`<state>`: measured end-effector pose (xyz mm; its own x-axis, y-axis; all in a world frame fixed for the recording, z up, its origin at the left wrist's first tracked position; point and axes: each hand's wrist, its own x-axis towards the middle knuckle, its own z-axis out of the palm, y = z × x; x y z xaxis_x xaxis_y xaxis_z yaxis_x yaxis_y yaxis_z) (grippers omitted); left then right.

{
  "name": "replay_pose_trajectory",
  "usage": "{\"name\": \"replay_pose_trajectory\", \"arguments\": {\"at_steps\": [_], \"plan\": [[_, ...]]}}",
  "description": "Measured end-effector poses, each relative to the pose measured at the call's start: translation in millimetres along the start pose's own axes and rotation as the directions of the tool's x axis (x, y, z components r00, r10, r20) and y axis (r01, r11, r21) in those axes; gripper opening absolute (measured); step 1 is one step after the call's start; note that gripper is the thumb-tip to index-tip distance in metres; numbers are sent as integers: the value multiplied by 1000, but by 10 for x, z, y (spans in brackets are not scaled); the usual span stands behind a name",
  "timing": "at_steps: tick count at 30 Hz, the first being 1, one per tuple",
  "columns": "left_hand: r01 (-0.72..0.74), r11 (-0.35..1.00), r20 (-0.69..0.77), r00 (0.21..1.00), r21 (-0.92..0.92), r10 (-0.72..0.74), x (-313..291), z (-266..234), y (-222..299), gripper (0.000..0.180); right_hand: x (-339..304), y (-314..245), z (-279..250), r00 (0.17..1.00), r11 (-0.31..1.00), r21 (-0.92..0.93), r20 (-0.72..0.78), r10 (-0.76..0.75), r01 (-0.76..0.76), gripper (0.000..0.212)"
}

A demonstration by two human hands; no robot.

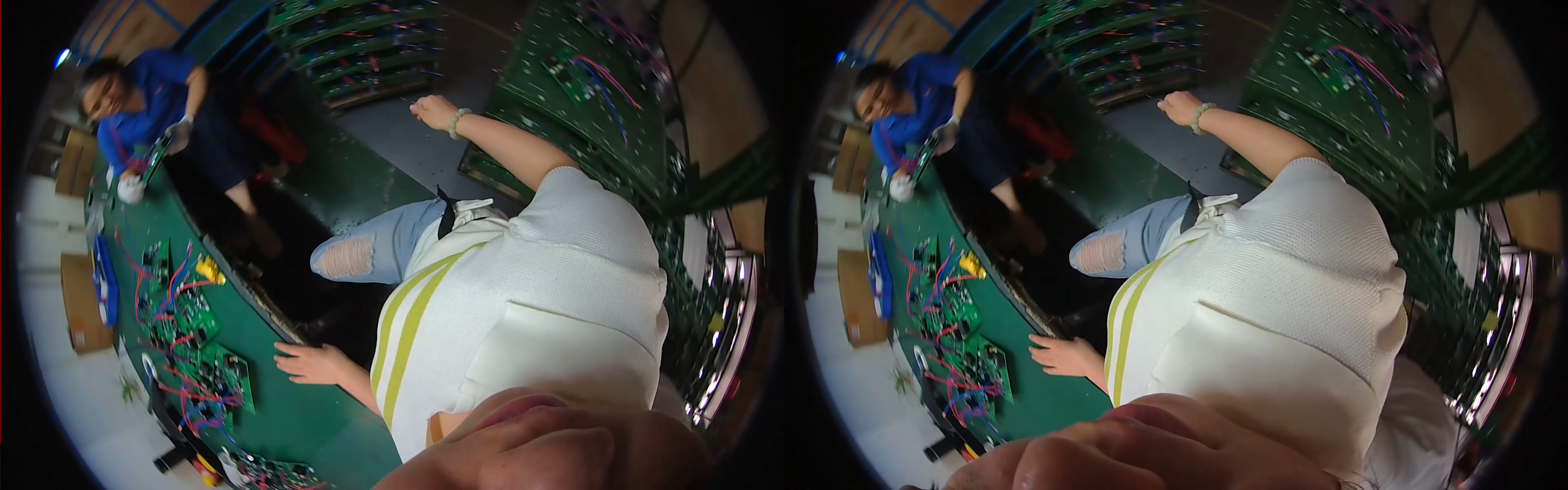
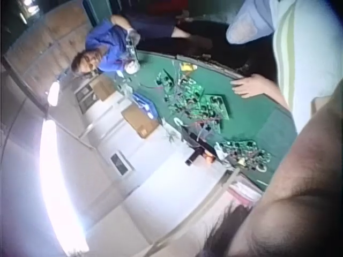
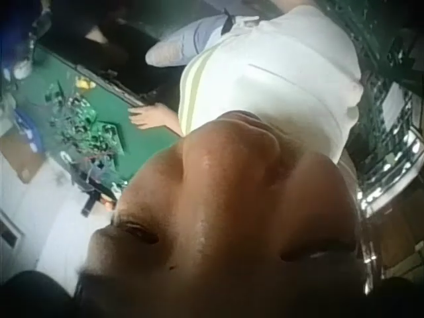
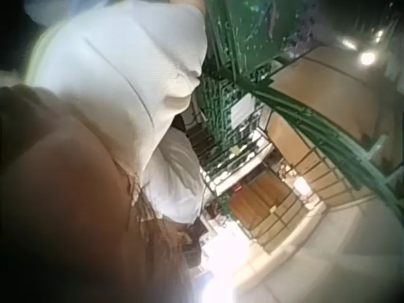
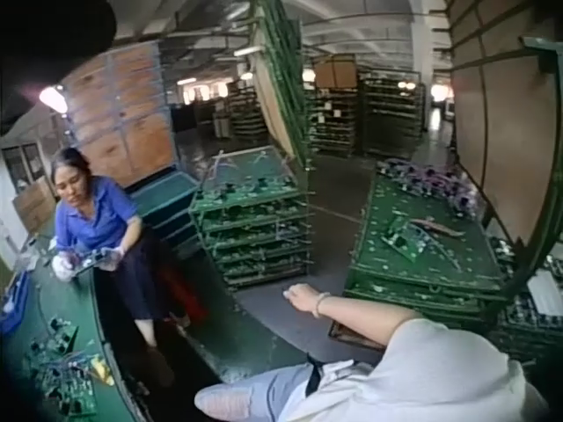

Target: The person takes circuit boards from a rack to a workbench and applies tape to the boards by hand and with a blade.

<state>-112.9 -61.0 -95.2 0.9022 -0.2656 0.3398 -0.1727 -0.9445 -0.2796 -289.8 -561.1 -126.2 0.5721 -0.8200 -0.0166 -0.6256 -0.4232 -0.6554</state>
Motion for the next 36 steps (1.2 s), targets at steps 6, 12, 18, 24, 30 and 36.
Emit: {"name": "replay_pose_trajectory", "arguments": {"at_steps": [6,12,18,24,30,36], "plan": [[28,999,137,990,37,-33,0,-227,62,100,-668,320,-884,919,869,-480,-386,-85,-121,24],[58,998,161,985,22,-61,-1,-186,22,106,-978,1103,-2475,532,610,-263,-787,312,-747,47],[93,994,139,985,63,-101,-27,-125,18,107,-1067,2057,-3126,580,465,-349,-540,610,-814,44],[75,995,97,992,60,-81,17,-47,54,109,-1349,2637,-3438,613,403,-470,-682,400,-785,38],[79,992,187,978,97,-96,92,-76,11,112,-1110,2790,-3616,750,637,-410,-471,464,-652,40],[77,987,128,987,139,-95,71,13,-29,112,-645,2887,-3984,859,854,97,41,510,-511,41]]}}
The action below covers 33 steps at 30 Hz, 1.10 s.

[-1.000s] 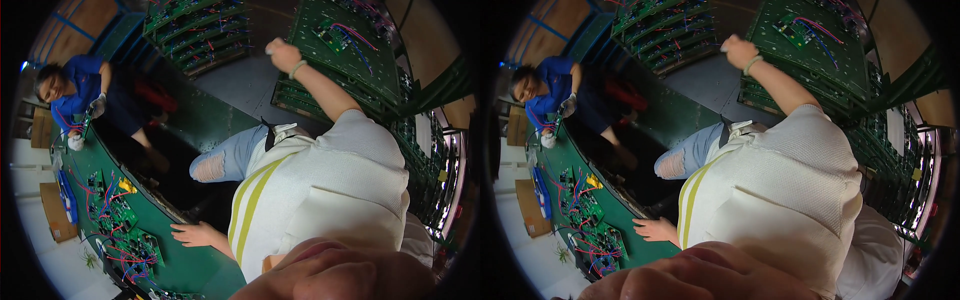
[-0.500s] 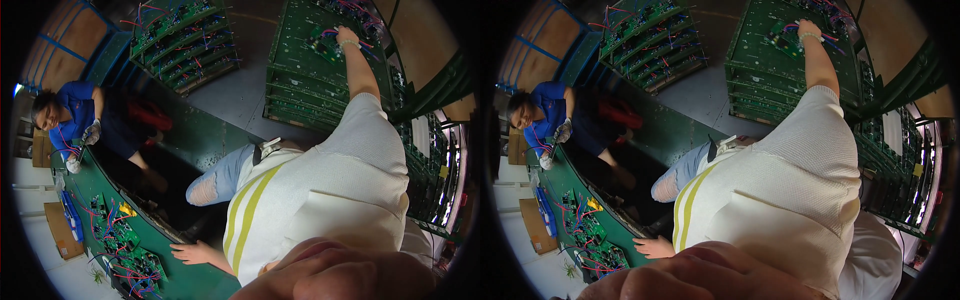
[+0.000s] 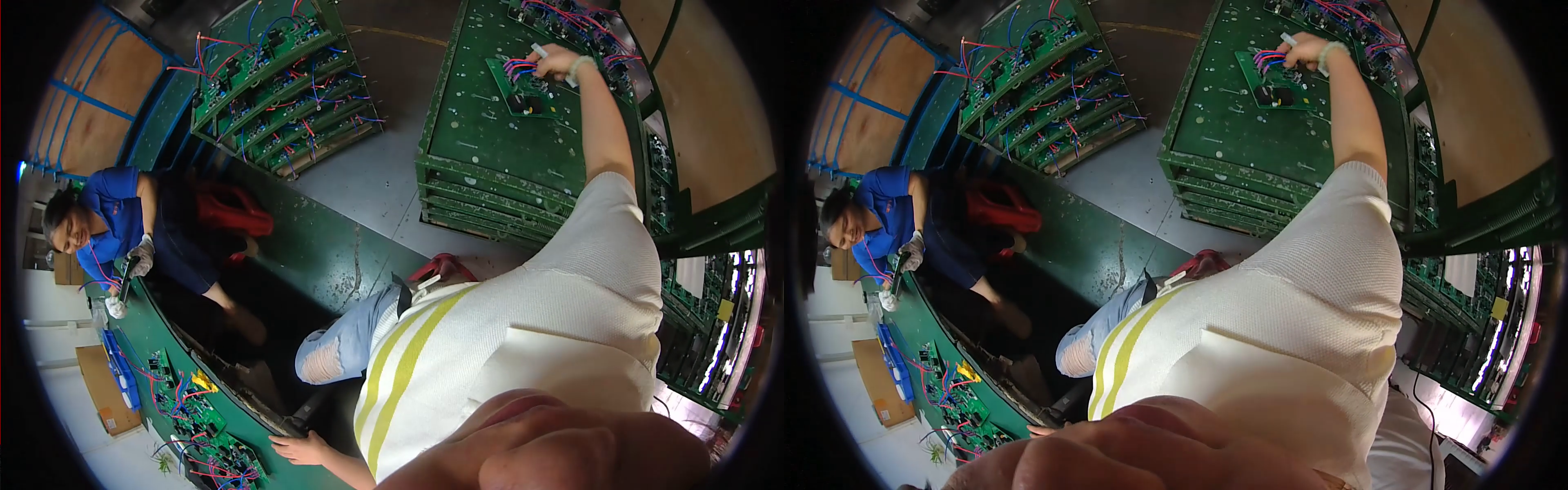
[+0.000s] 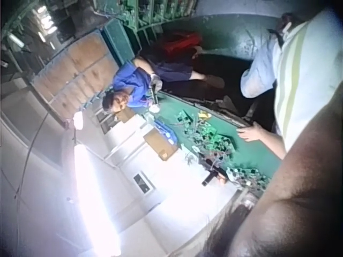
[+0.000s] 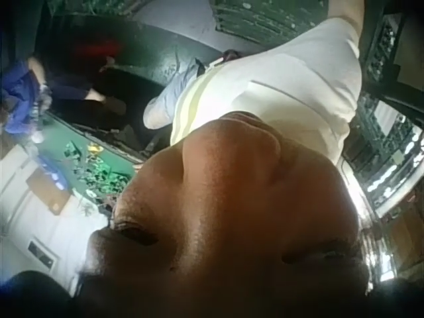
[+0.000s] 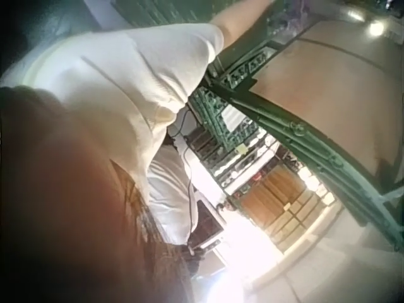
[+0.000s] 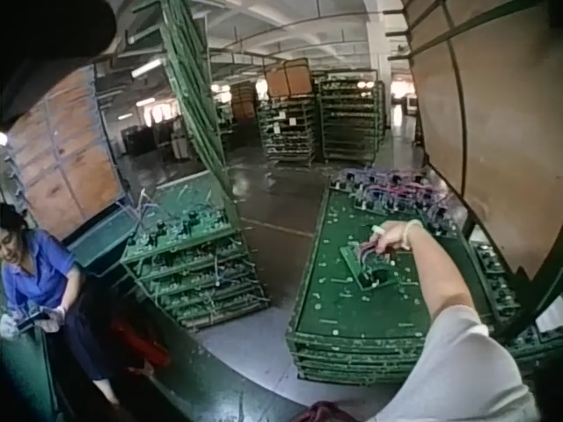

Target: The person takes circuit boards from a rack to a workbench and applies tape to the boards by hand and with a blade.

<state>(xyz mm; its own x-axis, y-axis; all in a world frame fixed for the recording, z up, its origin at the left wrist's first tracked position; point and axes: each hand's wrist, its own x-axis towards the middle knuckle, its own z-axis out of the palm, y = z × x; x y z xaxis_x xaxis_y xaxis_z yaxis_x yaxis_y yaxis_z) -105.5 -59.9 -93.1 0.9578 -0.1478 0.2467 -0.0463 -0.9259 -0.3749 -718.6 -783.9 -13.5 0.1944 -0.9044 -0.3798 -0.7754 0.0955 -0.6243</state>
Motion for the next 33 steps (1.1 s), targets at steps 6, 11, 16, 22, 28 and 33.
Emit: {"name": "replay_pose_trajectory", "arguments": {"at_steps": [6,11,16,22,28,33], "plan": [[-14,998,-1,1000,-60,14,7,22,18,112,1021,864,-847,737,883,-374,-674,-48,-284,85],[32,999,42,999,-25,-31,29,-44,19,111,1145,855,-492,720,844,-314,-685,116,-435,115],[73,997,76,994,35,-76,98,47,53,112,1309,781,-490,684,805,-343,-722,104,-484,103],[119,989,133,982,89,-130,109,46,74,115,1533,970,-645,777,677,-527,-621,107,-515,66],[242,970,324,917,15,-233,240,-246,166,116,1368,837,-549,793,640,-617,-609,-20,-457,63],[148,986,144,977,71,-157,143,49,87,114,1474,1146,-1046,802,857,-506,-550,-235,-96,82]]}}
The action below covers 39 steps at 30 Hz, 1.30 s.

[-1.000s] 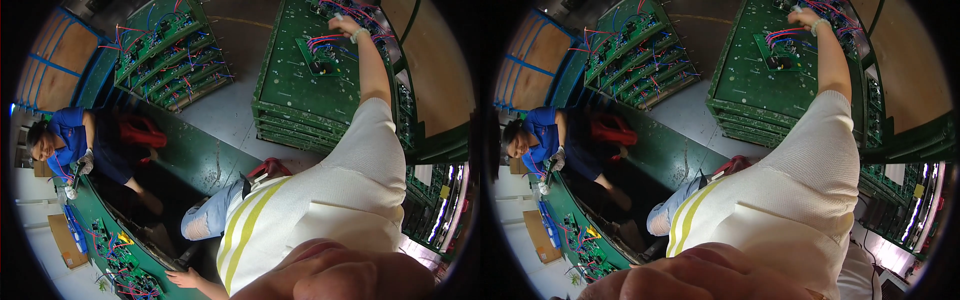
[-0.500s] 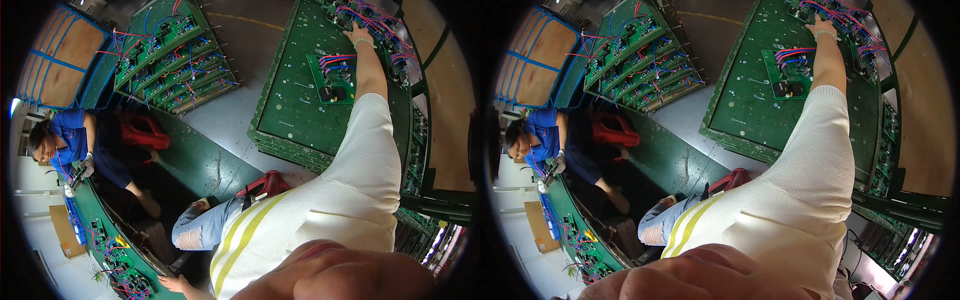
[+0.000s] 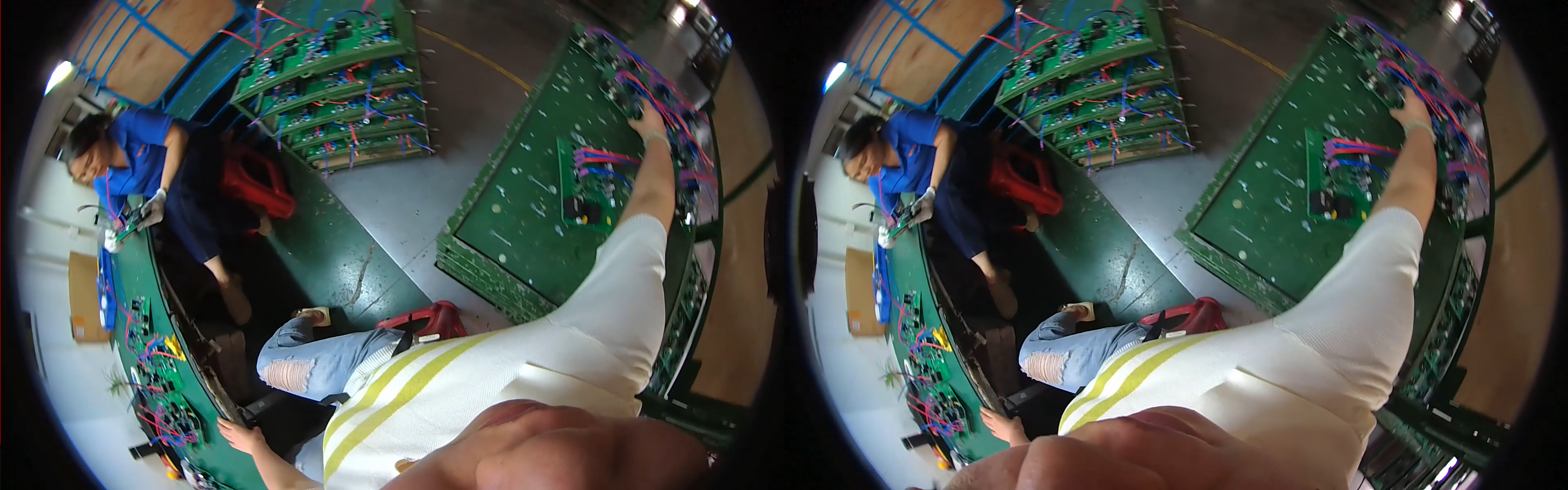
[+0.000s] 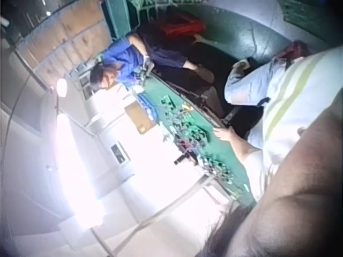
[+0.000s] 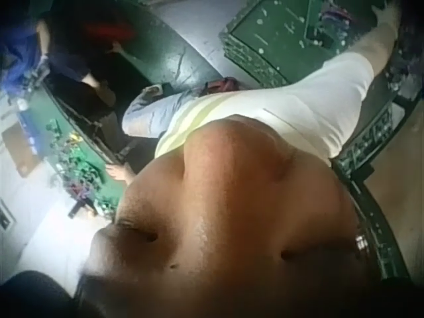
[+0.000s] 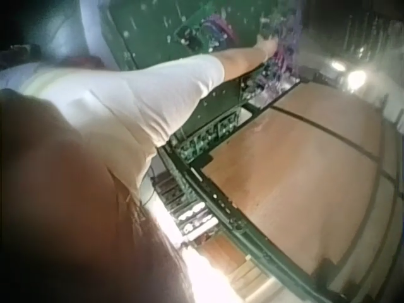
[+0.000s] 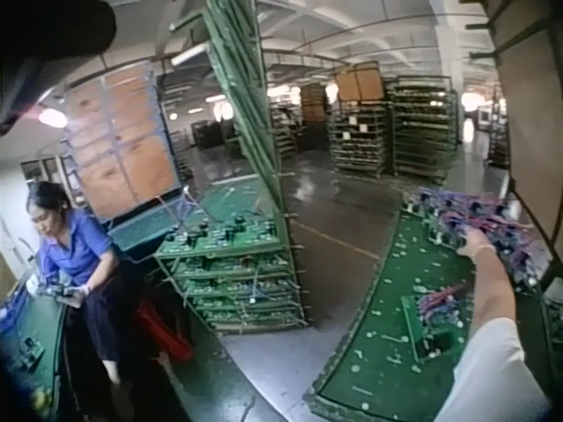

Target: The person takes circuit boards from a rack to a workbench and applies tape to the boards by hand and with a blade.

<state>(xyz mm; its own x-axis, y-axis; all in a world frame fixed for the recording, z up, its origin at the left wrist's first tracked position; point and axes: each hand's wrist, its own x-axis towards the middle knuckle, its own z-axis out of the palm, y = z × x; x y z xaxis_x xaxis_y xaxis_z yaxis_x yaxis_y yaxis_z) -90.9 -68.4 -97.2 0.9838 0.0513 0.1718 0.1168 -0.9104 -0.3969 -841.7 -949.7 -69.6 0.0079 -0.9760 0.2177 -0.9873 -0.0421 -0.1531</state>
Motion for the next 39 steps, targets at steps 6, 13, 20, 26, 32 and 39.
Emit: {"name": "replay_pose_trajectory", "arguments": {"at_steps": [6,13,20,26,32,39], "plan": [[47,999,49,998,-12,-47,-74,-68,-53,115,-50,-395,53,998,989,-140,-54,40,-47,94],[2,1000,46,999,4,-2,-47,-91,59,116,98,-167,261,999,986,-167,33,-12,18,75],[1,999,15,1000,-50,0,-46,-81,44,112,539,-19,603,967,966,48,-12,-254,254,57],[-20,1000,17,1000,-5,20,-139,-220,104,108,-7,-651,435,922,917,-116,-22,-388,383,57],[-28,996,20,999,-90,29,-232,-263,49,104,-577,-1470,68,869,814,-330,45,-492,478,51],[-67,995,-59,996,-69,63,-167,-259,105,97,-380,-1010,397,823,769,-389,-47,-566,507,46]]}}
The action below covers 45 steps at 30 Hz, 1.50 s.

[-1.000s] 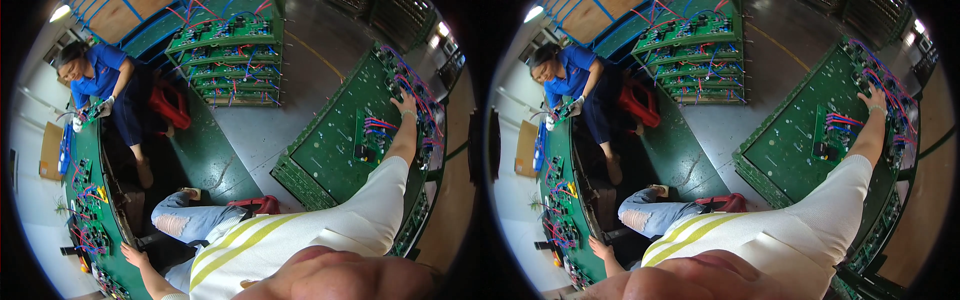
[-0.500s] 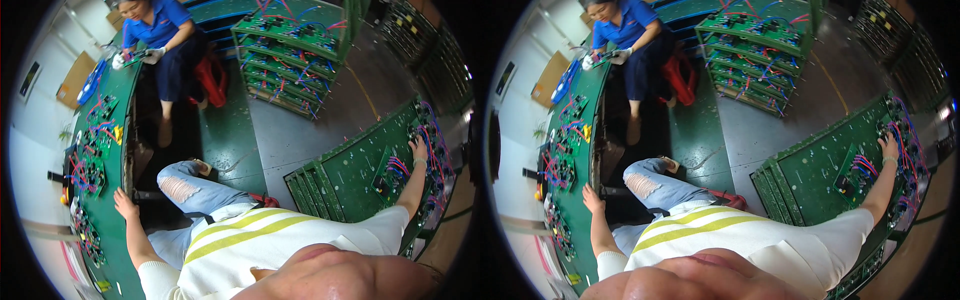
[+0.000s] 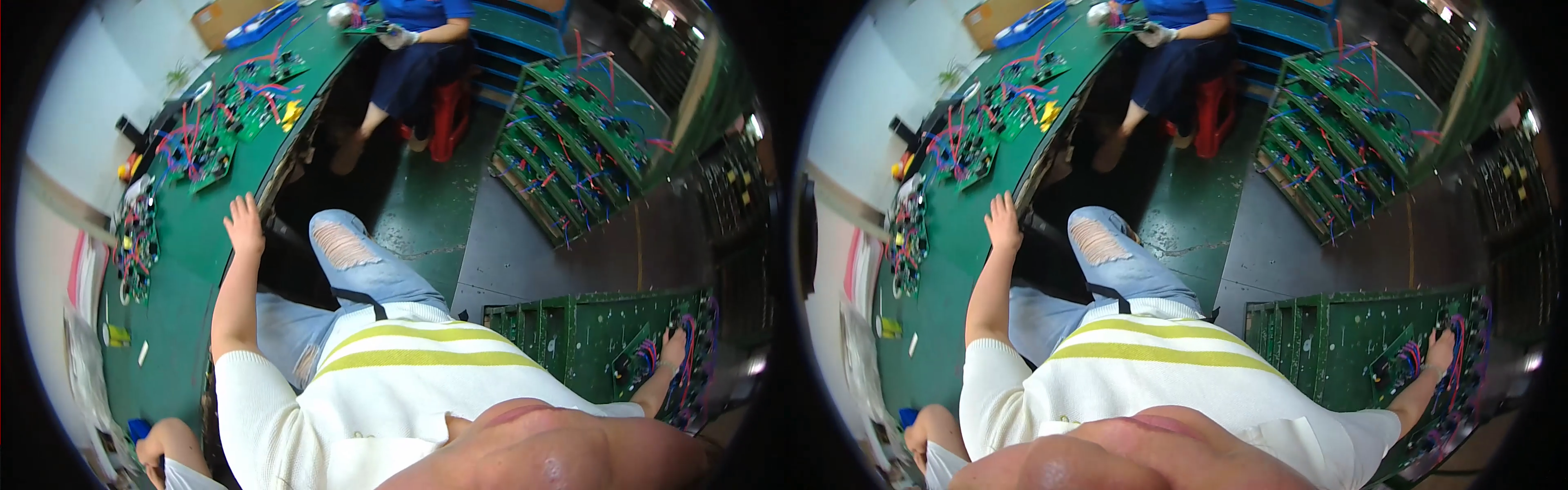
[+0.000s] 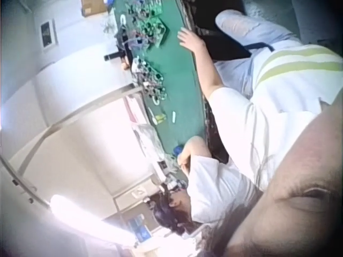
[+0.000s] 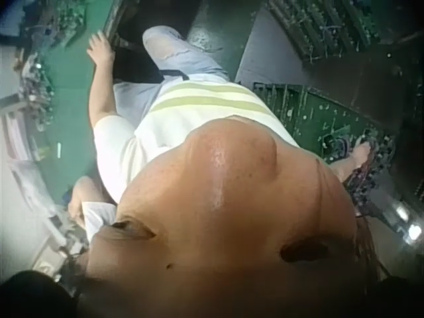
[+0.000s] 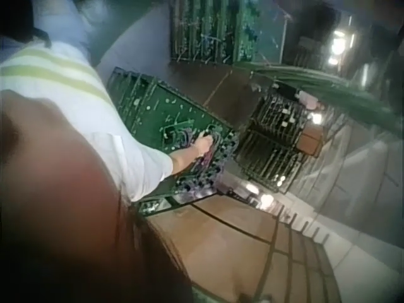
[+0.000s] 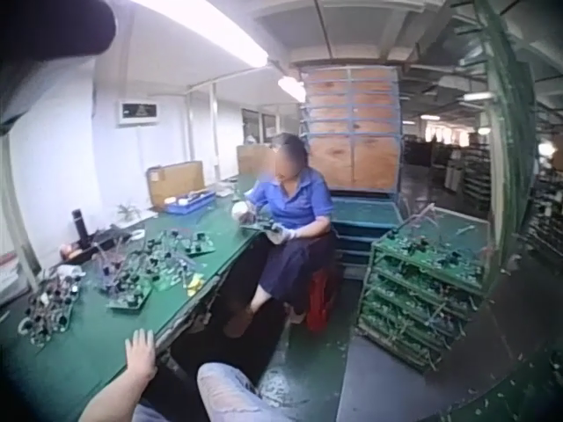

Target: The person takes circuit boards from a rack to a workbench and applies tape to the boards by hand and with a blade.

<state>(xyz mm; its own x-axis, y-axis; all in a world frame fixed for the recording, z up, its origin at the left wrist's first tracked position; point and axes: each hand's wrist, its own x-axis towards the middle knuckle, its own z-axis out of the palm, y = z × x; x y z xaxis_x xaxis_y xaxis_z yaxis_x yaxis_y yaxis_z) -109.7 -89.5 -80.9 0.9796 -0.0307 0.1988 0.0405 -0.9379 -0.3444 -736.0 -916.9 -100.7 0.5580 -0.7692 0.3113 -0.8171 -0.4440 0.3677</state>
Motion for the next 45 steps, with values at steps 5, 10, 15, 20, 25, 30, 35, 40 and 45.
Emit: {"name": "replay_pose_trajectory", "arguments": {"at_steps": [5,10,15,20,25,30,35,40,45], "plan": [[-39,999,-111,993,10,40,-3,212,-84,72,191,93,-517,991,995,89,-124,56,-45,40],[-36,998,-167,985,53,44,-6,242,-55,61,396,247,-946,961,998,22,-269,67,-64,49],[-38,995,-166,985,87,52,-21,238,-59,57,684,-436,-1964,927,997,83,-373,32,-1,49],[-17,997,-184,982,77,31,-13,295,-27,50,904,-1595,-3042,826,935,125,-517,-224,331,46],[-61,965,-121,992,-253,31,-86,38,-84,70,1136,-3118,-3775,484,658,102,-762,-430,746,50],[-89,120,-110,977,-989,-181,-382,-187,-430,63,597,-5353,-5015,20,-194,132,-869,-495,972,51],[-21,-787,222,954,-617,-199,-950,-454,-1120,47,-449,-6972,-5899,-361,-663,-17,-849,-386,749,60],[-133,-896,310,908,-423,-281,-1422,-654,-1533,68,-1695,-8110,-6134,-664,-862,-271,-742,-97,428,48],[-94,-881,480,809,-464,-340,-1716,-309,-1716,61,-2694,-8710,-5835,-809,-881,-416,-584,69,225,53]]}}
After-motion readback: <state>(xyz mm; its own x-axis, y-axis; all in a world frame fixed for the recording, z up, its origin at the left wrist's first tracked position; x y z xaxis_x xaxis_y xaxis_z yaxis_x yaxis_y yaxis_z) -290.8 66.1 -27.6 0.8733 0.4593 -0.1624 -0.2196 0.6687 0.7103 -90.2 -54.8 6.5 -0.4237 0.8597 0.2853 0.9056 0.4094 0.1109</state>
